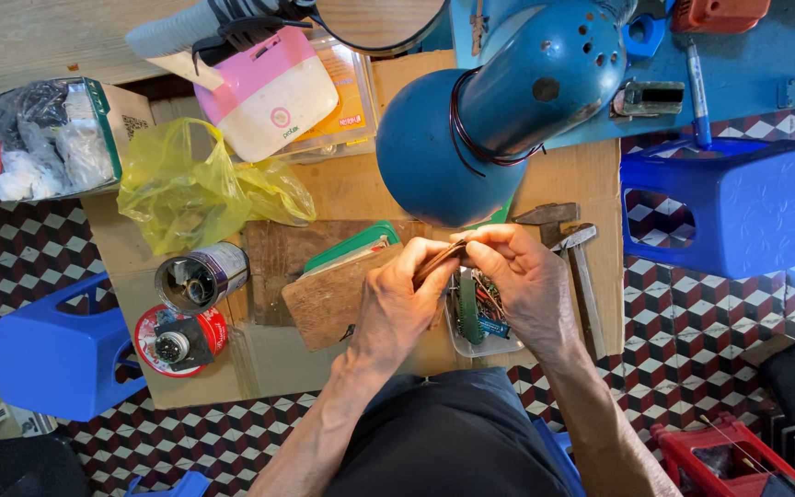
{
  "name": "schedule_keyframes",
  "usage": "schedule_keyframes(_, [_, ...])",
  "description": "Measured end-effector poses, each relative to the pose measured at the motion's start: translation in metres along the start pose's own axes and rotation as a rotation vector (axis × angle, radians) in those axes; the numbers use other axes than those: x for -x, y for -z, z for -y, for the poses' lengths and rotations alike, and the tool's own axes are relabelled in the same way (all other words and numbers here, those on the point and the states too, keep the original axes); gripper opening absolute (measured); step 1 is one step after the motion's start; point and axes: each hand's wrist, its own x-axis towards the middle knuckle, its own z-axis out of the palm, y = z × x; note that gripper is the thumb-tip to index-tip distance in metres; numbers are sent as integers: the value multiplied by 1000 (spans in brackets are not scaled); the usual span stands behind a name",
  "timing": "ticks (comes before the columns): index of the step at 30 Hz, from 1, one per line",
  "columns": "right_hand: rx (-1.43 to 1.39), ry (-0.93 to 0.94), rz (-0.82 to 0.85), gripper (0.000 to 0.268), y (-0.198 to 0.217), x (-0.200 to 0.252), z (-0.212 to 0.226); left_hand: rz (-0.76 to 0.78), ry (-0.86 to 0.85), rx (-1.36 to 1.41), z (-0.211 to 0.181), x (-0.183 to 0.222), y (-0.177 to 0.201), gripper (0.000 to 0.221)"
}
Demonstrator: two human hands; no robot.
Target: The person works at a cluttered workbench, using a utility knife to strip insulation from a small wire and then uses a screwdriver to adjust a terminal on a small electrical component. The person repeatedly inspects the wire and component while manipulating them with both hands.
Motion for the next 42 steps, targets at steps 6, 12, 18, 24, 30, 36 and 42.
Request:
schedule_keyframes(6, [-39,103,-42,20,0,6,1,-105,-244,-119,5,2,-17,15])
schedule_keyframes(12, [-89,-10,-108,25,-3,9,-4,-148,-332,-219,22,0,-28,21])
schedule_keyframes(18, [-39,63,-102,22,-6,9,-14,-180,-366,-249,28,0,-30,23])
schedule_keyframes(24, [-27,79,-82,20,-3,9,-19,-189,-401,-260,28,-1,-30,23])
schedule_keyframes(30, [12,95,-97,18,-3,11,-20,-191,-404,-267,28,-1,-29,24])
schedule_keyframes(36, [23,99,-108,18,-5,13,-23,-173,-396,-269,29,1,-29,24])
schedule_keyframes(42, [-45,87,-98,19,-6,13,-23,-190,-397,-261,32,2,-31,24])
